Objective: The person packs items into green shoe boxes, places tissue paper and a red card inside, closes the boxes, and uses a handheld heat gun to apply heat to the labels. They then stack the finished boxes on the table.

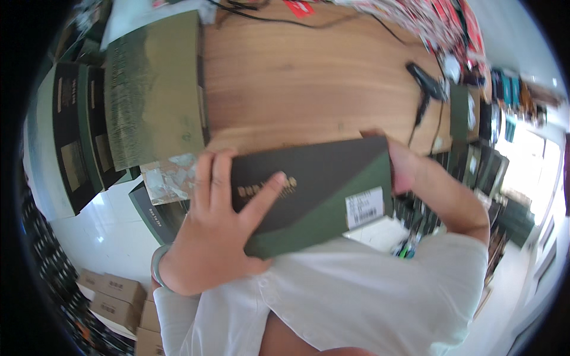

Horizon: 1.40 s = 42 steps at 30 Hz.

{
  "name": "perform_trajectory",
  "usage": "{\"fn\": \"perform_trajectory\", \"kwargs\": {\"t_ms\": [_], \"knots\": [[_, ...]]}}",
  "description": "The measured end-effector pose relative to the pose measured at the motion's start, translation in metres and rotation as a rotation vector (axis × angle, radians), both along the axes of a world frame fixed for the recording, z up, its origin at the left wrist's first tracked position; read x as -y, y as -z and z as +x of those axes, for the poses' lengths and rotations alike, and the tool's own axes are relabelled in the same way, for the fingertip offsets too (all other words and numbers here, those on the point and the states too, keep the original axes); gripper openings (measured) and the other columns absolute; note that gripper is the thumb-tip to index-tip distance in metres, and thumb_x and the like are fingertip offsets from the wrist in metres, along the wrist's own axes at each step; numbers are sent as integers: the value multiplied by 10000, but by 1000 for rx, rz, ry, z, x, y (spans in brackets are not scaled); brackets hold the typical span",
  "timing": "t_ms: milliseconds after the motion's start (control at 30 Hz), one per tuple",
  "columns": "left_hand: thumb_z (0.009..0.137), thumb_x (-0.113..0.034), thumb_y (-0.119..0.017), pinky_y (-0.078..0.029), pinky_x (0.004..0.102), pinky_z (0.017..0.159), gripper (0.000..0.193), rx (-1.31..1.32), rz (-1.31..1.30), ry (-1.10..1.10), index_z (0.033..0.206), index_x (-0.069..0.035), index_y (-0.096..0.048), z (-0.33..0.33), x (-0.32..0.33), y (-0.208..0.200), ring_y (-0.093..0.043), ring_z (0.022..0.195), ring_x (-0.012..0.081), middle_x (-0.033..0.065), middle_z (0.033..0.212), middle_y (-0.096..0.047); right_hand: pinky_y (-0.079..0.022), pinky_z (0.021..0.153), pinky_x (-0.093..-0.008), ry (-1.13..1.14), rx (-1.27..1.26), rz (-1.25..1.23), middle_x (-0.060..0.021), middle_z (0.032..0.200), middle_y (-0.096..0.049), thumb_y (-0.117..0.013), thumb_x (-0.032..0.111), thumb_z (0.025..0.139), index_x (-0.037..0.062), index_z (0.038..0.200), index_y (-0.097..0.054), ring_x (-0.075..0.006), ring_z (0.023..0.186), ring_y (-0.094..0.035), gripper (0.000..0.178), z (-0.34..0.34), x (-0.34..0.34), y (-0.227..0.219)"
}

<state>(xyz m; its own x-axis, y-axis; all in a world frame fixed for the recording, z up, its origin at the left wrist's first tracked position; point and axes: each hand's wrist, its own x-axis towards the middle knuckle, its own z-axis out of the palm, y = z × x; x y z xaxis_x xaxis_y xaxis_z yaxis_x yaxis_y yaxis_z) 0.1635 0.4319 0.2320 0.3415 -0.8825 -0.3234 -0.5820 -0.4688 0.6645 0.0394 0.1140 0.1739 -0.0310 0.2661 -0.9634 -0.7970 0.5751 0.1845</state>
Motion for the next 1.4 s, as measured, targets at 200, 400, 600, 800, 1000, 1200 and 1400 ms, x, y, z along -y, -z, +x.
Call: {"fn": "perform_trajectory", "kwargs": {"t_ms": [200,400,600,800,1000,1200,1400], "knots": [[421,-248,-892,-392,569,1011,1052,225,-68,42,1393,-222,-491,-57,-27,2,-260,1309,545,295,1437,-234,-448,892,-485,-31,79,-143,-137,1242,-596,-391,616,923,96,1195,-633,-280,1086,-548,635,-41,-33,-14],[430,-267,-899,-407,541,1014,1050,360,-127,90,1397,-246,-492,-85,-47,0,-292,1294,531,304,1419,-248,-409,901,-563,-64,172,-194,-139,1335,-528,-411,668,881,102,1281,-576,-308,1166,-497,712,-81,-59,-42],[450,-251,-887,-426,528,998,1025,549,-346,84,1397,-293,-497,-81,-39,-5,-319,1295,519,308,1396,-292,-427,955,-502,129,362,-388,-107,1331,-560,-483,632,846,116,1336,-547,-292,1180,-529,714,-96,-62,-89],[650,-131,-777,-394,543,1055,819,907,-629,-108,1390,-353,-506,-37,-6,12,-306,1336,513,296,1476,-255,-405,1046,-411,345,1005,-605,-120,1364,-543,-559,527,889,67,1358,-507,-257,1233,-521,659,-55,-42,-104],[779,-45,-667,-307,573,1109,719,953,-675,-570,1449,-180,-442,53,30,38,-229,1374,537,356,1496,-167,-403,1050,-404,408,1436,-533,-148,1347,-550,-607,465,885,17,1345,-491,-276,1230,-526,652,107,7,-69],[806,-89,-670,-270,561,1116,769,702,-336,-574,1497,-124,-336,51,7,71,-241,1353,566,378,1505,-137,-401,1008,-344,446,1588,-796,-175,1279,-558,-683,333,855,-84,1367,-434,-238,1159,-536,706,297,39,-4],[792,-103,-680,-229,598,1116,738,377,-18,-919,1462,-100,-373,-19,-81,141,-249,1370,529,371,1488,-189,-410,986,-334,555,1570,-886,-170,1216,-577,-710,287,836,-117,1358,-417,-228,1109,-548,722,405,21,49]]}}
